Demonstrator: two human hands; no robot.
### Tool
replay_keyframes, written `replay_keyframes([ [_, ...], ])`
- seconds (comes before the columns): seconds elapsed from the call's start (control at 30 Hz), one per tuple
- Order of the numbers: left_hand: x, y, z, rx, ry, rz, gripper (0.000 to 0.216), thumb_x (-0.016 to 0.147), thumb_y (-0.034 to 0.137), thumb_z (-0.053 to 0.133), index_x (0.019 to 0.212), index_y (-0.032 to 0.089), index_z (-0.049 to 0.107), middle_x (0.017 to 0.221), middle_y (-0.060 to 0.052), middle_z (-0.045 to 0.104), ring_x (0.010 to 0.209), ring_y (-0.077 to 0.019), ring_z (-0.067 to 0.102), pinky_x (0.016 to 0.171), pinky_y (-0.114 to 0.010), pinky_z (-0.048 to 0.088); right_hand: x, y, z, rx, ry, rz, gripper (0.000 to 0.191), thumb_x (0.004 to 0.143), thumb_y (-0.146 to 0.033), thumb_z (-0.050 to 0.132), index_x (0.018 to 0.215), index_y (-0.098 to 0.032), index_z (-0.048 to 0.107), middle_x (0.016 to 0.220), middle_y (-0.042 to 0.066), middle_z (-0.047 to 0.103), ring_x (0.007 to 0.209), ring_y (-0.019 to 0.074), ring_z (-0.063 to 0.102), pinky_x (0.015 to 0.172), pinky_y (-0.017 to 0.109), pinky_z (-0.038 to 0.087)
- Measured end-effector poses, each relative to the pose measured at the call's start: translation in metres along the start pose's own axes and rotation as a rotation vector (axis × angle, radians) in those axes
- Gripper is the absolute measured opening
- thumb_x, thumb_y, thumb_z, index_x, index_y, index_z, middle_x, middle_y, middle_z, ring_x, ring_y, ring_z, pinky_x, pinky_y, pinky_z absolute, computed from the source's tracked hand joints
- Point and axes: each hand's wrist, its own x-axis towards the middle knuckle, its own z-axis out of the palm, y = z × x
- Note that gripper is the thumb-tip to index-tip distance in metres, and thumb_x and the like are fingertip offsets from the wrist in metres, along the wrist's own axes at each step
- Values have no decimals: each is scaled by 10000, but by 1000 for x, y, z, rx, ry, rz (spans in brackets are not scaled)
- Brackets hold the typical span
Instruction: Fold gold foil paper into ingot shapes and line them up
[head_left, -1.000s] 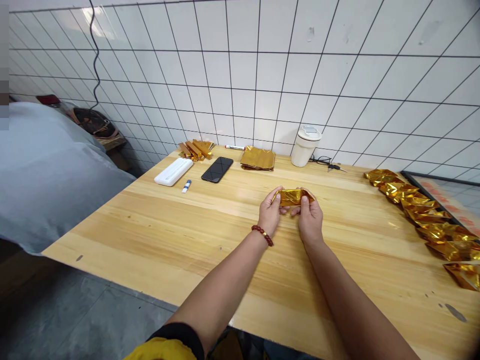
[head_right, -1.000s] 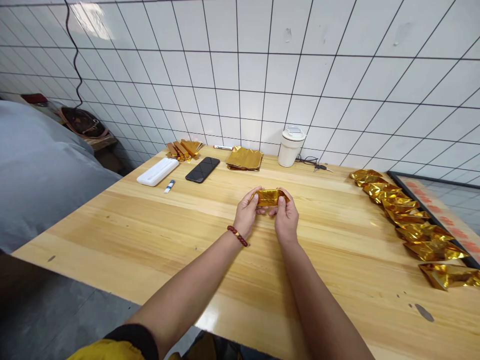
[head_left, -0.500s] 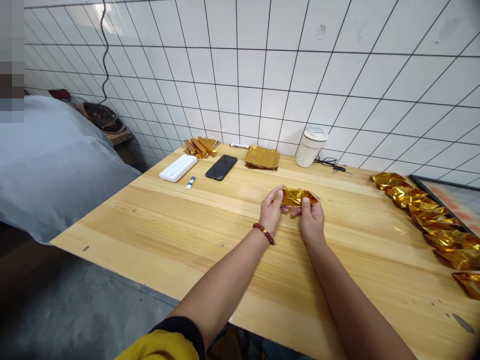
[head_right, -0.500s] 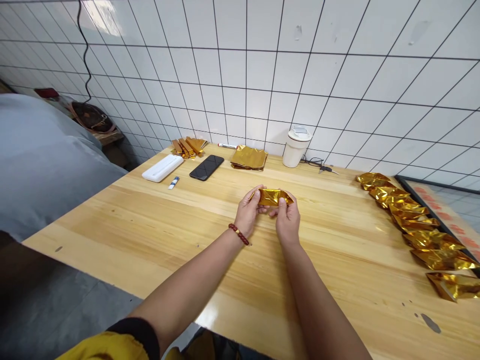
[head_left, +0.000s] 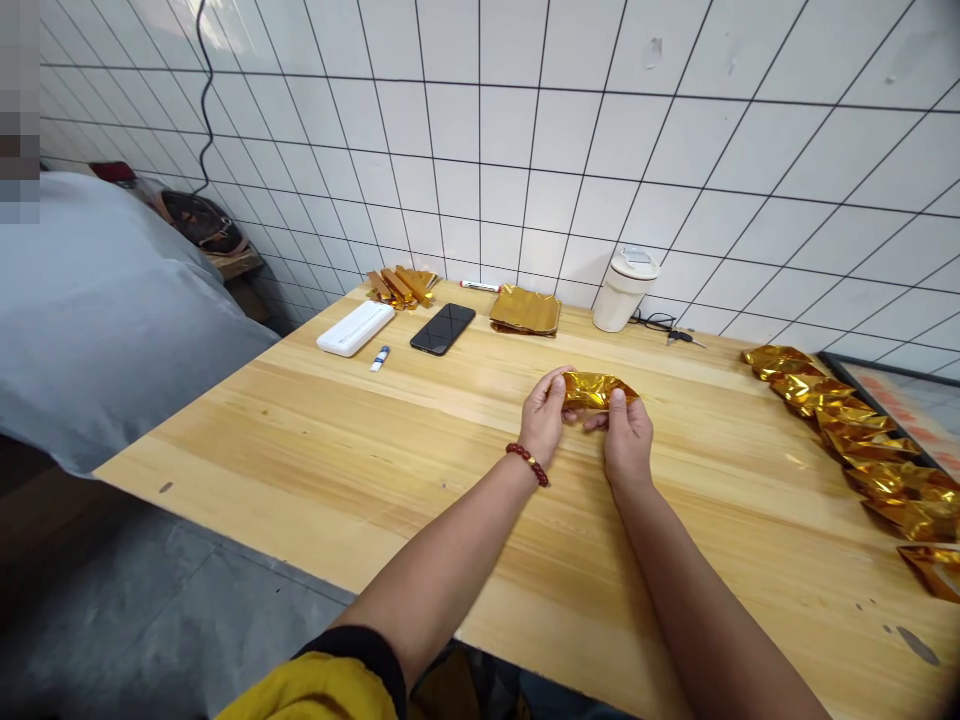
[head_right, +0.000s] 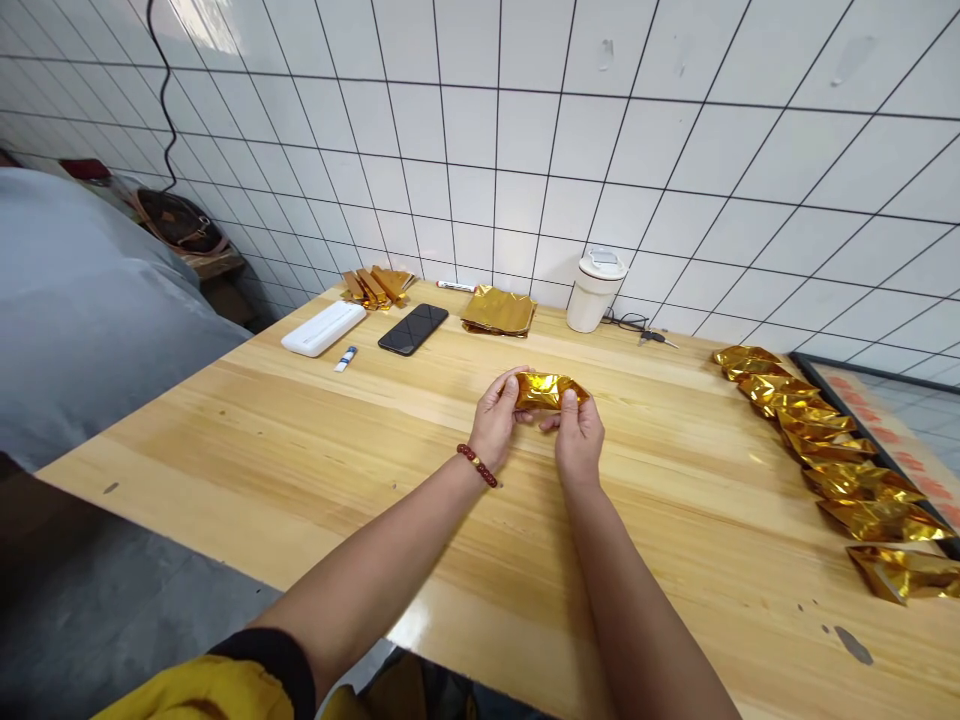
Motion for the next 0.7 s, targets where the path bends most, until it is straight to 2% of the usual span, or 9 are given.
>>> replay_keyframes([
  [0.17, -2, -1, 1, 3, -69, -20, 536, 826, 585, 663, 1222, 225, 695, 1181, -93, 706, 715, -145, 680, 560, -225, 514, 1, 3, 0, 43, -1, -11, 463, 860, -638, 581, 983, -192, 602, 720, 4, 685, 507, 137, 599, 518, 275, 482],
  [0.4, -4, 2, 2, -108, -46, -29, 640, 845, 564, 653, 1411, 287, 538, 1394, -104, 583, 757, -135, 684, 683, -280, 583, -3, 1, 1, -14, -59, -50, 473, 887, -622, 561, 1073, -190, 608, 757, 12, 699, 529, 146, 607, 565, 302, 507],
  [0.53, -5, 3, 2, -138, -26, -38, 613, 843, 539, 668, 1394, 293, 556, 1386, -97, 587, 776, -134, 681, 700, -279, 585, -5, -1, 1, -40, -76, -56, 518, 876, -631, 573, 1140, -186, 597, 830, 29, 718, 555, 148, 621, 585, 310, 521],
  [0.7, -4, 3, 3, -141, -16, -49, 599, 840, 535, 675, 1368, 272, 571, 1377, -99, 593, 821, -142, 672, 699, -265, 577, -5, -2, 1, -41, -95, -61, 500, 886, -618, 571, 1136, -186, 597, 800, 18, 709, 560, 145, 628, 593, 303, 523],
])
